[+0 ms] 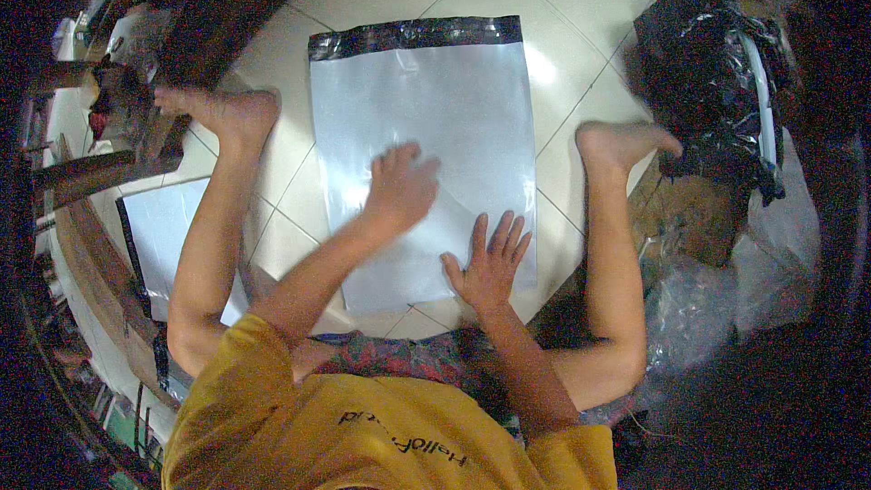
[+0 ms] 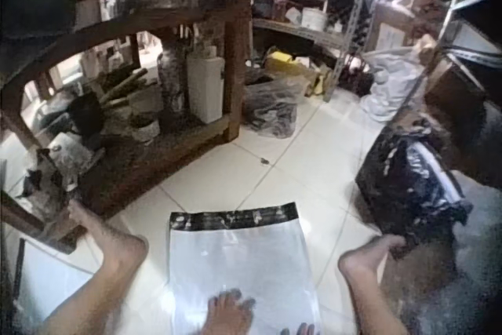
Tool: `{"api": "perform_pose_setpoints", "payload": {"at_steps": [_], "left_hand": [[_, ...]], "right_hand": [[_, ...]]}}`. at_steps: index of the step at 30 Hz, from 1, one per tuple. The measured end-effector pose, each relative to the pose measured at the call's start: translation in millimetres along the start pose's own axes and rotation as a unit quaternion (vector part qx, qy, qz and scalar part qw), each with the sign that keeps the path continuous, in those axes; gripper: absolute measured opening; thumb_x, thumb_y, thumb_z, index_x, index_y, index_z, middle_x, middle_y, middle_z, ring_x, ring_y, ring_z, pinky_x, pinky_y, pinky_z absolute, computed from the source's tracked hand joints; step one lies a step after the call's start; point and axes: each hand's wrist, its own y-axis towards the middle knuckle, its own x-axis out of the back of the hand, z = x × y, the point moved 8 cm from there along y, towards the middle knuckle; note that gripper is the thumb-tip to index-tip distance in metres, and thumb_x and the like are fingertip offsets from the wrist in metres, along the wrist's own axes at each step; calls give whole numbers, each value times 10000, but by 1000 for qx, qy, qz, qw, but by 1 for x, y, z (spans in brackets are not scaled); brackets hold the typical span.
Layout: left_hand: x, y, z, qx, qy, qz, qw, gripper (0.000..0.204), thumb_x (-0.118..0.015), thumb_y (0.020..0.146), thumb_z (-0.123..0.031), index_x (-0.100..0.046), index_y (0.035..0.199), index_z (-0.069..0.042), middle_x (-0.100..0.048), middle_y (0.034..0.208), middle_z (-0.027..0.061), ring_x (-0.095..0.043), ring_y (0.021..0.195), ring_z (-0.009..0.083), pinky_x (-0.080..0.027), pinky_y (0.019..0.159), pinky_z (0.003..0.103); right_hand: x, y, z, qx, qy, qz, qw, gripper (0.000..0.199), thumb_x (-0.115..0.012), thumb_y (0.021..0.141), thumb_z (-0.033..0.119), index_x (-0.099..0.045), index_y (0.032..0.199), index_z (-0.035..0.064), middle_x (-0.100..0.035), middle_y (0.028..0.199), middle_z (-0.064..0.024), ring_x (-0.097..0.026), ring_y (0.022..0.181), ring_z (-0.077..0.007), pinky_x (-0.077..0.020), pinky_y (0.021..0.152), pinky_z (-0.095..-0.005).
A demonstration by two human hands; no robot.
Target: The person sits on the floor and repeatedly folds white poly mailers in half, smoothing them flat with both hands. They handle the mailers one at a time, stacking the folded items on the floor.
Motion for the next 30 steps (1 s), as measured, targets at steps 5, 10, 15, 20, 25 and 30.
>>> {"api": "perform_pose_setpoints", "payload": {"at_steps": [5,10,15,20,25,30], "left_hand": [[47,66,87,67,21,-100,992,348,-633,854,-284,-645,1190,-196,-510,1199,144,-467,1149,340,-378,923,537],[63,89,124,78,-7,-80,994,392,-642,865,-291,-616,1231,-154,-522,1236,150,-470,1181,364,-400,957,523],[98,13,124,132,8,-241,961,491,-681,843,-229,-566,1265,-7,-523,1212,208,-478,1169,384,-376,1009,517],[58,-66,134,355,-119,-83,923,619,-733,805,-237,-501,1281,85,-505,1214,331,-501,1142,461,-442,981,496],[48,-56,130,429,-122,-52,894,658,-735,795,-251,-478,1284,105,-494,1248,320,-498,1158,472,-464,995,492],[49,-53,130,469,-105,-37,876,738,-732,779,-252,-388,1328,101,-460,1293,311,-496,1169,474,-458,1015,489]], "right_hand": [[2,0,3,-12,0,38,999,958,-607,828,624,-344,1500,-6,-107,1567,-381,-54,1461,-552,-5,1156,-680],[2,-1,3,2,6,11,1000,925,-609,844,599,-338,1509,17,-91,1576,-370,-53,1459,-556,-18,1153,-686],[19,1,5,23,1,-15,1000,830,-617,880,508,-367,1481,-7,-243,1516,-388,-210,1430,-527,-132,1166,-641],[73,68,-76,-123,156,-182,963,614,-653,903,315,-480,1342,-79,-578,1210,-291,-546,1152,-428,-421,1002,-485],[13,121,-126,-168,157,50,972,444,-678,885,294,-556,1135,-52,-613,1112,-298,-648,827,-447,-539,760,-465],[16,120,-107,-223,117,54,966,509,-714,844,327,-515,1193,15,-586,1095,-277,-589,1061,-463,-488,929,-513]]}}
